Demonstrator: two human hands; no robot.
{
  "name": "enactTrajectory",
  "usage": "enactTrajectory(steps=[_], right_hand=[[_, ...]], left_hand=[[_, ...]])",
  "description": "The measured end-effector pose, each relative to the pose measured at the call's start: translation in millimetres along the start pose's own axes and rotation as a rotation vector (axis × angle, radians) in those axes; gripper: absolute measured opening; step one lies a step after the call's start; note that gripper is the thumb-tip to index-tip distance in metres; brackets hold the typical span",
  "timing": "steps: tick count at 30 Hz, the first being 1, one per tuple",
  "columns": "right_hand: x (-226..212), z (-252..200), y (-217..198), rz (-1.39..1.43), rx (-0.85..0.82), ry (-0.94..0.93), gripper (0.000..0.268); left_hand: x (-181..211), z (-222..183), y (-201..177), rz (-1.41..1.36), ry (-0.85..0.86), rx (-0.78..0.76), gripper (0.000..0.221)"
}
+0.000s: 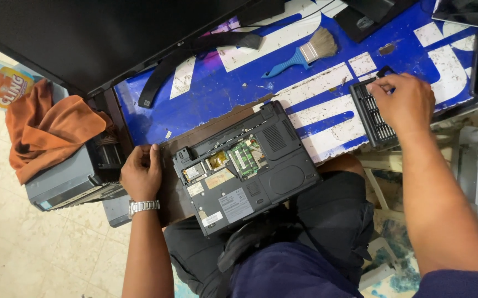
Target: Disassembling a laptop by removing screws with a screwdriver and disconnecting internal ribbon cables and components.
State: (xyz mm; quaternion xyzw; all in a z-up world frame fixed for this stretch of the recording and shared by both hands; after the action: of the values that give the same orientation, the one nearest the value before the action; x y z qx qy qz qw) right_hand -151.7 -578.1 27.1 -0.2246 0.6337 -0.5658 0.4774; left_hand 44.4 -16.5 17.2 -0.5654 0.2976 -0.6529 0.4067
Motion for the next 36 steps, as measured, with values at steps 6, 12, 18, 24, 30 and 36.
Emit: enactTrajectory(steps=[6,12,18,24,30,36], right_hand=[[-7,4,3,0.081,0.004,0.044,0.025],[14,-5,-17,0.091,0.151,-0.052,0.020],[-16,-17,-15,0.068,-0.149,-0.124,0.029],[8,-23,9,-0.028,0.046,-0.315,0.015],[-17,-27,-18,-0.009,-0.042,-0.202,0.046],[-48,-62,-38,-0.183,-0.497,0.067,0.092]], left_hand=[[-2,1,1,-0.003,-0.019,-0.025,0.033],[-1,1,1,0.003,0.004,-0.009,0.031],[4,0,-2,-0.010,0.016,-0.016,0.032],[-1,1,2,0.013,0.008,-0.005,0.033],[-3,1,2,0.016,0.007,-0.012,0.034],[2,0,-1,0.003,-0.022,-0.027,0.031]])
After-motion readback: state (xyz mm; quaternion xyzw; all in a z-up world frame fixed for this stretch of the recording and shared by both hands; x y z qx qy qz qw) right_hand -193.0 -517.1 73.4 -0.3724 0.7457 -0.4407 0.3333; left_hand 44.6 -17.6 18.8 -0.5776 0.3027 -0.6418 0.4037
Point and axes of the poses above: each hand's wrist, its own z-axis towards the middle knuckle, its own y-axis out of the palm, x = y × z, the point moved 5 cm from there along z, towards the middle knuckle, and after that the axes turned 14 degrees about -y, right-handed, at the moved point
